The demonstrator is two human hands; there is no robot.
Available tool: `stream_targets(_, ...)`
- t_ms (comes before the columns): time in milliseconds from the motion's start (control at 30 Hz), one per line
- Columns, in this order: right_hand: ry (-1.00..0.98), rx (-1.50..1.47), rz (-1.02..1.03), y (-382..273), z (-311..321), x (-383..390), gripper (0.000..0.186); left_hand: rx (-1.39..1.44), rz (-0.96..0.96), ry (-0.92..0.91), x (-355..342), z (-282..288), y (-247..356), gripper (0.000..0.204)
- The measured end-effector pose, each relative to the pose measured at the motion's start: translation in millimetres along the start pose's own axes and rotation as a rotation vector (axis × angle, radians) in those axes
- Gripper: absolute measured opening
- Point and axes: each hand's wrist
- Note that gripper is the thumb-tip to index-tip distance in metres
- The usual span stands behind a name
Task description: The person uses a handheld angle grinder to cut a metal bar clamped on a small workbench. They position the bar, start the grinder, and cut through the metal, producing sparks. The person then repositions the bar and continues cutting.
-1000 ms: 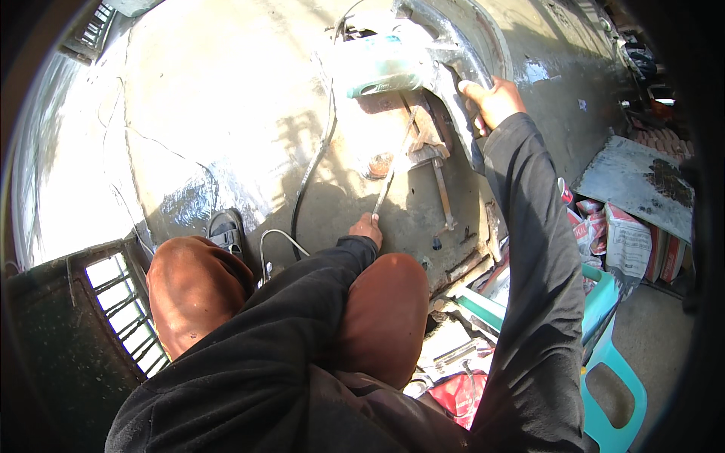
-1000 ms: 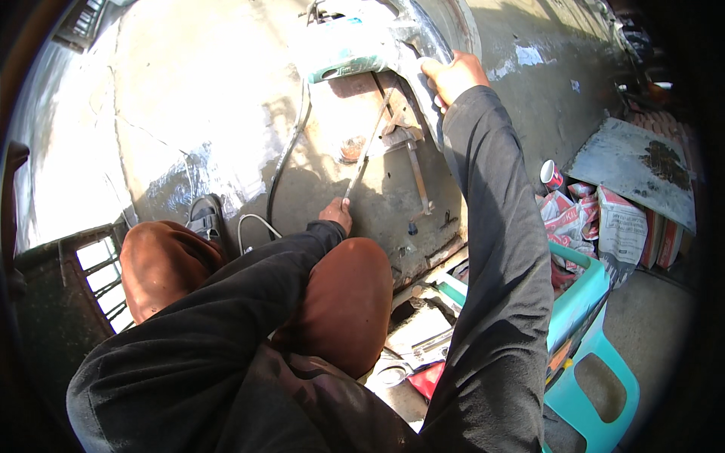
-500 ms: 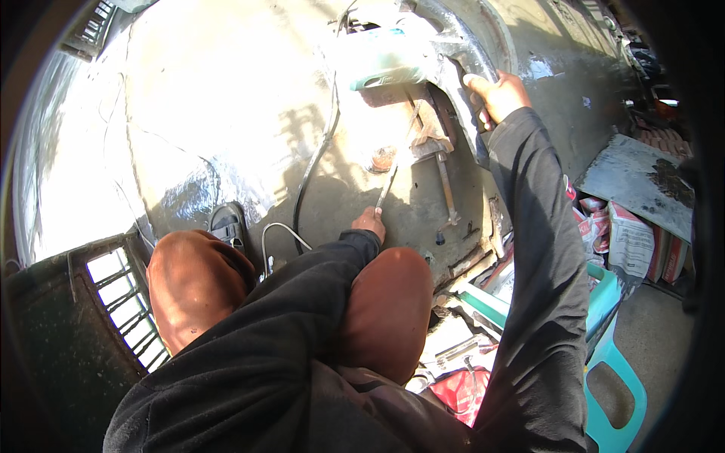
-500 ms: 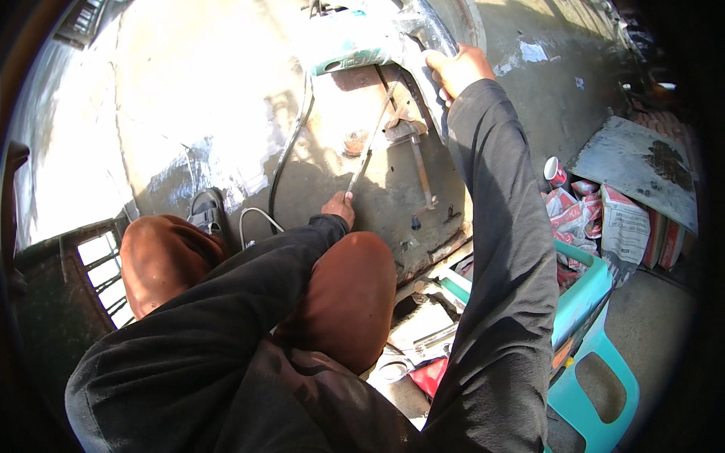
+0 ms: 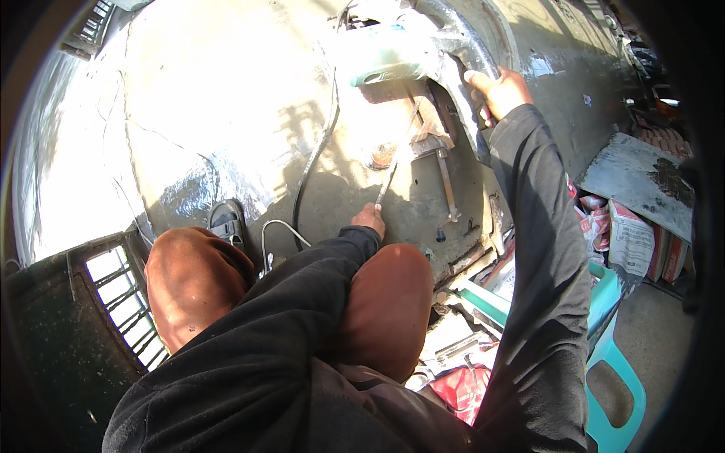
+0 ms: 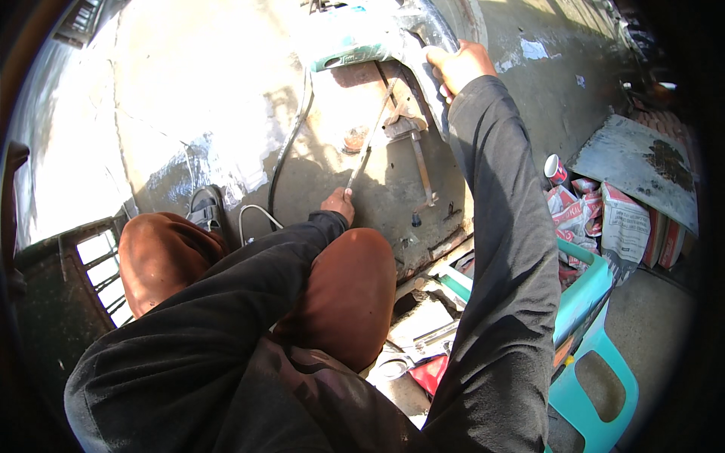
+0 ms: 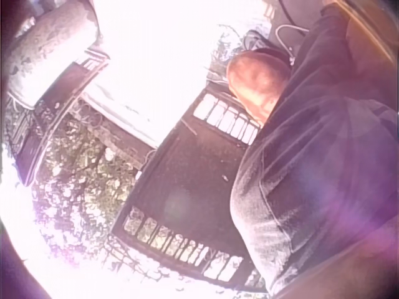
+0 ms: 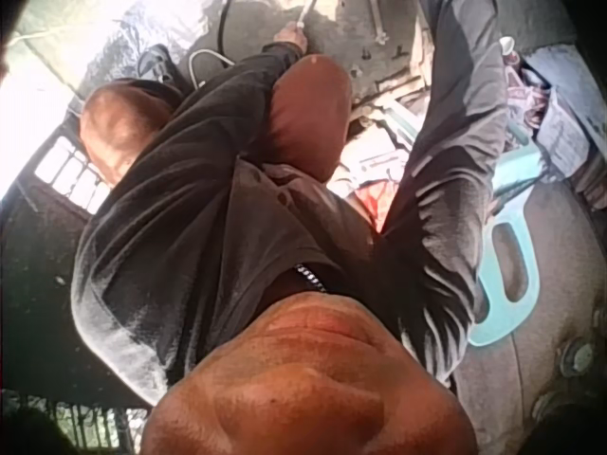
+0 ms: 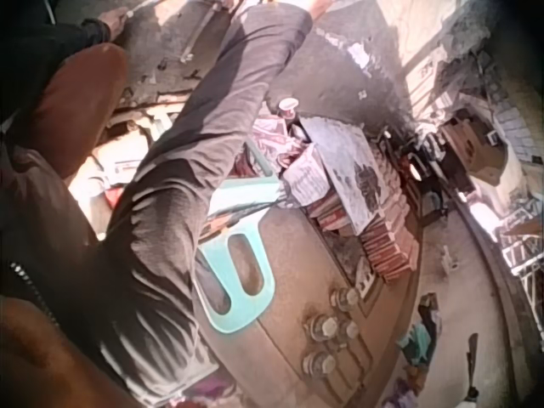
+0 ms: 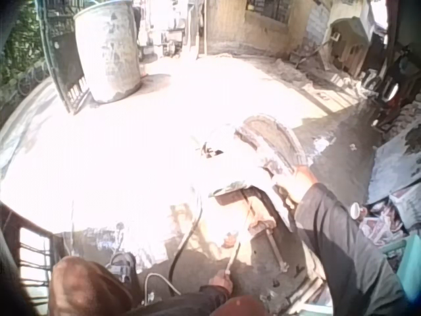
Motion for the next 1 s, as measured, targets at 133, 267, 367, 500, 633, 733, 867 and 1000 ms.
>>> stream_targets(133,-0.003,-0.003,0.004,0.3,-0.3,0.1,0.024,0.001,0.011,0.000,-1.0,0.3,-1.1,0.036)
stream_targets(267,0.006,-0.016,0.002,-0.4,-1.0,1.7,0.025,0.002,0.000,0.004,-1.3,-0.4,-2.1,0.036)
stream_targets(367,0.006,0.010,0.002,-0.7,-0.4,2.5,0.024,0.000,-0.006,0.015,-0.8,-0.9,-1.9,0.036)
stream_targets(500,0.003,-0.004,-0.002,0.6,-0.9,0.8,0.025,-0.006,0.016,-0.014,-0.7,0.9,0.0,0.034)
stream_targets(633,0.016,0.006,0.007,3.7,-3.1,-3.5,0.025,-0.023,0.037,-0.031,0.2,2.4,2.4,0.034)
stream_targets(733,0.024,0.008,0.029,5.7,-4.1,-5.4,0.024,-0.028,0.031,-0.027,0.6,3.1,3.4,0.034)
stream_targets(867,0.028,-0.007,0.026,6.5,-4.6,-4.3,0.024,-0.025,0.029,-0.032,0.7,2.9,4.1,0.034)
stream_targets(1000,0.020,-0.023,0.021,4.9,-4.0,-1.9,0.025,-0.033,0.024,-0.029,0.8,3.0,4.3,0.035)
Point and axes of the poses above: each hand's wrist, its own x-axis away from the middle knuckle, its own z-axis out of the back of the hand, y = z × x, and after that the axes turned 13 degrees about x, right-handed
